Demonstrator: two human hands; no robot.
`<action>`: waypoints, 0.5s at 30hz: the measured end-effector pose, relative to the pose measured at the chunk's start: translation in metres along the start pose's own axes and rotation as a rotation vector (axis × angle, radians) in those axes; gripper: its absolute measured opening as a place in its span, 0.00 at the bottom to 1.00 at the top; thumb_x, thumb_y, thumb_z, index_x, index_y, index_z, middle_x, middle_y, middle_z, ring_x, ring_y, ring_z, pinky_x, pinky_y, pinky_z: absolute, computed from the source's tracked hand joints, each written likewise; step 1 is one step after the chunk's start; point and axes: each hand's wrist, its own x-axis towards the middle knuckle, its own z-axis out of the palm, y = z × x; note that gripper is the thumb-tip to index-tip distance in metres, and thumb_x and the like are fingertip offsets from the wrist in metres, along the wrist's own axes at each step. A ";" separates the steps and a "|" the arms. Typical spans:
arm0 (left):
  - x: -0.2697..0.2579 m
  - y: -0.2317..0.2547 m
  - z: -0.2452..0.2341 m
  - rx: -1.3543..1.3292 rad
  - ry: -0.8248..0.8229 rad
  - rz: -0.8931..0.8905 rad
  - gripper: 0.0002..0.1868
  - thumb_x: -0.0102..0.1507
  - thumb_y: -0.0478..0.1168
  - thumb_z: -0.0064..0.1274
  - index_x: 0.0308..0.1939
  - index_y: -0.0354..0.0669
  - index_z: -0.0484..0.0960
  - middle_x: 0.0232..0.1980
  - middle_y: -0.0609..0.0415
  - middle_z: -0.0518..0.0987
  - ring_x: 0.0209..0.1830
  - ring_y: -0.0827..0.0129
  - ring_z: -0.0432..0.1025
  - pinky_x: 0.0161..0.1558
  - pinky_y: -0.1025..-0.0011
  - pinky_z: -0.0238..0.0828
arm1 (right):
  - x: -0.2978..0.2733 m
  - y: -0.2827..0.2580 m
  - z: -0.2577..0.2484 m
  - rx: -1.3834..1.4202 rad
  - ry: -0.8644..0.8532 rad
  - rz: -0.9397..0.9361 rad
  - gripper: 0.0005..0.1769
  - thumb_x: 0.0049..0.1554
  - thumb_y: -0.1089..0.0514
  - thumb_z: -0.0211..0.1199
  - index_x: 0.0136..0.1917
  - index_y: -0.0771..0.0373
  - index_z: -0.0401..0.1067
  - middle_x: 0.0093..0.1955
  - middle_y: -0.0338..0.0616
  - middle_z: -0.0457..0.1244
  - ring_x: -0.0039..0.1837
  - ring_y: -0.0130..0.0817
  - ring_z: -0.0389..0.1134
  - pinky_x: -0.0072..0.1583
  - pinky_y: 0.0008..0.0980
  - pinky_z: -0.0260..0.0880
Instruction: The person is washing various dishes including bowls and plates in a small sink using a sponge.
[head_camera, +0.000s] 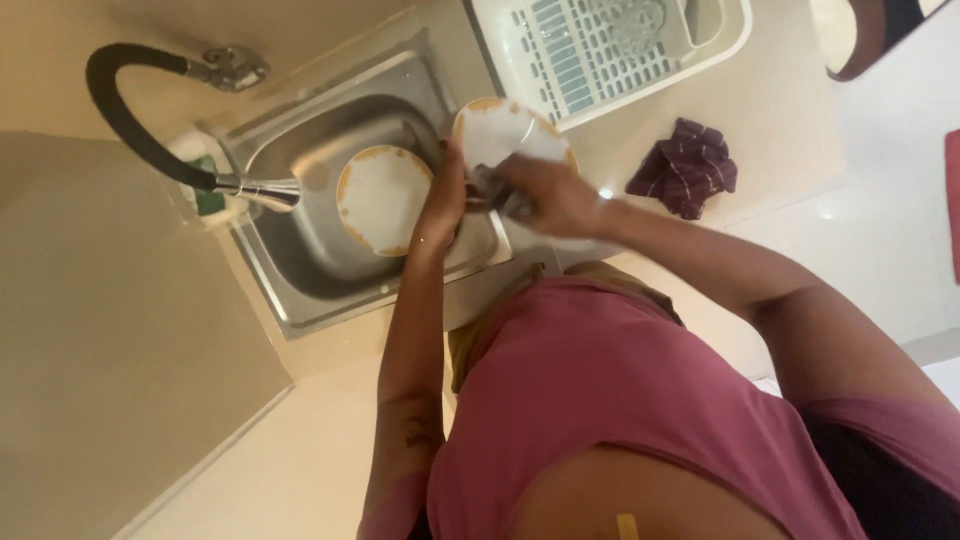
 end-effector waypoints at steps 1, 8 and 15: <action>-0.002 0.008 -0.002 0.031 -0.002 0.024 0.42 0.69 0.70 0.26 0.67 0.38 0.71 0.48 0.40 0.78 0.41 0.61 0.76 0.42 0.70 0.78 | 0.002 0.013 -0.008 0.258 -0.030 0.095 0.33 0.56 0.51 0.68 0.71 0.63 0.64 0.68 0.54 0.63 0.67 0.51 0.67 0.68 0.48 0.68; -0.011 0.013 0.014 -0.155 0.040 0.249 0.36 0.73 0.63 0.32 0.68 0.36 0.73 0.50 0.38 0.78 0.47 0.60 0.76 0.50 0.68 0.76 | -0.028 0.118 0.017 1.656 0.191 0.299 0.42 0.50 0.52 0.79 0.71 0.70 0.67 0.62 0.52 0.67 0.62 0.44 0.71 0.65 0.45 0.73; -0.017 -0.007 0.046 -0.544 0.111 0.250 0.31 0.72 0.57 0.40 0.68 0.35 0.69 0.62 0.45 0.75 0.58 0.65 0.73 0.58 0.65 0.74 | -0.023 0.109 -0.005 1.147 0.610 0.422 0.24 0.62 0.50 0.71 0.64 0.65 0.70 0.56 0.43 0.69 0.53 0.31 0.71 0.54 0.33 0.74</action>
